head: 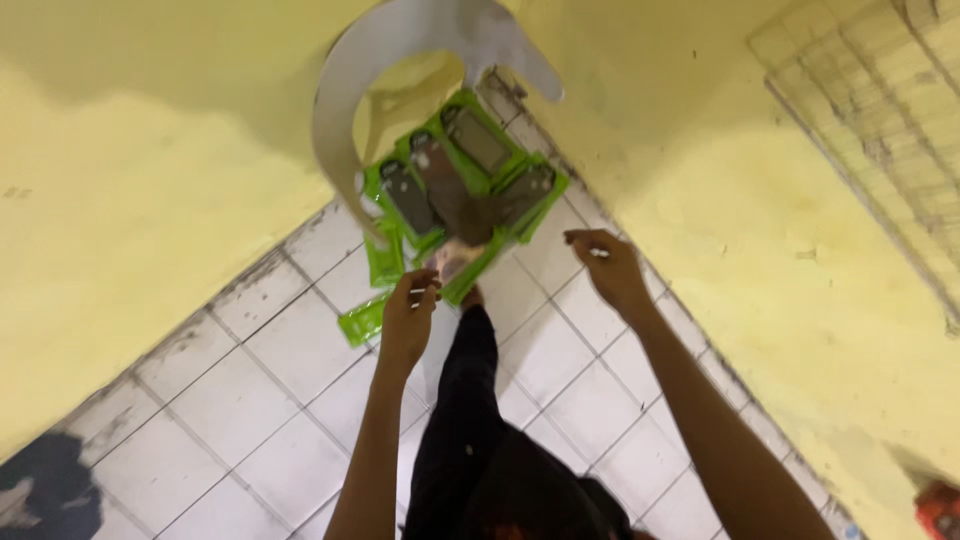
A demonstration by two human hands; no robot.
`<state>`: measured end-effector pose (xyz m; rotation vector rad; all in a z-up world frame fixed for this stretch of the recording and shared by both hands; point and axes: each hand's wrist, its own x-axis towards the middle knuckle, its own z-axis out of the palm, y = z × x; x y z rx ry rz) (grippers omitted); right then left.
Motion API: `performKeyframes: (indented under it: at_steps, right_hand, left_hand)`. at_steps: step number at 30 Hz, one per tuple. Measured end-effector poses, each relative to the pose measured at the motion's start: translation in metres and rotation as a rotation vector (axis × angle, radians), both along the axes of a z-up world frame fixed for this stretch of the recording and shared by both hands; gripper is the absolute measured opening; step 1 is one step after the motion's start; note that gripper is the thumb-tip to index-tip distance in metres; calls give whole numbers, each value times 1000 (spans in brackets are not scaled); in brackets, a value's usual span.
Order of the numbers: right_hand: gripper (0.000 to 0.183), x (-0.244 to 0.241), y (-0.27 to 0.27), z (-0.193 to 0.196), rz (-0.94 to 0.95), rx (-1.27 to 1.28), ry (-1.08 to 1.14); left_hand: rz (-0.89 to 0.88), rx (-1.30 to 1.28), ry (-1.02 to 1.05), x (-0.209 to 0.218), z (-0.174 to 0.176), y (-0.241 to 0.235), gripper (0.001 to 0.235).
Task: The person repeatedly picks packaged phone cases from a white plastic chair, wipes each package with a dark cloth, and hangs them on a wall-mounted wire display rack. The person handles the cases one at a time, moving back and forth between the chair and the rack throughout the clip.
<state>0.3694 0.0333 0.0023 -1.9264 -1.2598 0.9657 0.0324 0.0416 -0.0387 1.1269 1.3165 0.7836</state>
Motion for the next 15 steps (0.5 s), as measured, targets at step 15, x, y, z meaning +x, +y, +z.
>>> performKeyframes:
  at_steps: [15]
  right_hand:
    - [43, -99, 152, -232, 362, -135, -257]
  left_hand:
    - [286, -271, 570, 115, -228, 128, 67]
